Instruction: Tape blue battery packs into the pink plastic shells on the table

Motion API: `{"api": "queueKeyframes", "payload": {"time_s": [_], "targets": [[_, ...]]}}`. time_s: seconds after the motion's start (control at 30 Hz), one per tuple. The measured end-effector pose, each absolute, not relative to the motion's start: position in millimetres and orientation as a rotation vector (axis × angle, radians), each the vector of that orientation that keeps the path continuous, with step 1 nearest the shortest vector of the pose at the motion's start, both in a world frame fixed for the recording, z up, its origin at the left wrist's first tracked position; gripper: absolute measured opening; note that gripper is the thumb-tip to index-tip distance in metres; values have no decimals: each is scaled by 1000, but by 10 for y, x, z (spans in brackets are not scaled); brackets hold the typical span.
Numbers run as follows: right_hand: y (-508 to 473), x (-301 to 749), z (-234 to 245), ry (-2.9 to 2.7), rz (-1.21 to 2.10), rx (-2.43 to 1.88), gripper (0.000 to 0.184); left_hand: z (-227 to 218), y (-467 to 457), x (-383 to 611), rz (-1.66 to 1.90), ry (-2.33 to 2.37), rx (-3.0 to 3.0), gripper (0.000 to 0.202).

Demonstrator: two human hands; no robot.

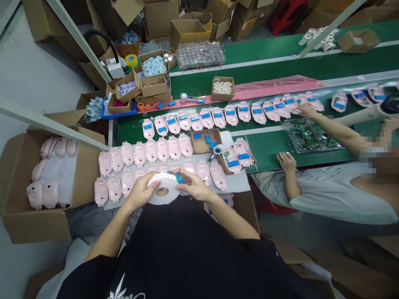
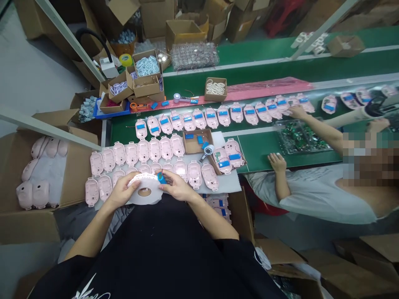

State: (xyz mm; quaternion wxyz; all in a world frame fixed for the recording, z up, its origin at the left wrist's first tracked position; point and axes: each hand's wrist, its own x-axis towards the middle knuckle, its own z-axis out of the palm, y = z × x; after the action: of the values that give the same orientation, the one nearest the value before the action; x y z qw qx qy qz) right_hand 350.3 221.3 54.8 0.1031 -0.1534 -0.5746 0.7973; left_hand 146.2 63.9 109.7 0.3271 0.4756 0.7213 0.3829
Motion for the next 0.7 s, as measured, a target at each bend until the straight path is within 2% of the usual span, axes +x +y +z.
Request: {"api": "queueKeyframes", "payload": {"time_s": [0.23, 0.33, 0.47, 0.6, 0.7], "targets": [[1813, 3249, 432, -881, 2207, -658, 58, 969, 624, 1596, 1280, 2044, 1138, 45], [2016, 3252, 481, -764, 2179, -692, 55, 1000, 641, 1631, 1154, 2032, 1231, 43], [2534, 3514, 595, -726, 1934, -670, 55, 1008, 531, 1484, 927, 1894, 1317, 40], [2823, 3924, 564, -1018, 1888, -723, 74, 816, 241, 1107, 1332, 2122, 952, 51], [2900, 4189, 366, -1254, 1855, -852, 79, 639, 54, 930, 1613, 2142, 660, 56]]}}
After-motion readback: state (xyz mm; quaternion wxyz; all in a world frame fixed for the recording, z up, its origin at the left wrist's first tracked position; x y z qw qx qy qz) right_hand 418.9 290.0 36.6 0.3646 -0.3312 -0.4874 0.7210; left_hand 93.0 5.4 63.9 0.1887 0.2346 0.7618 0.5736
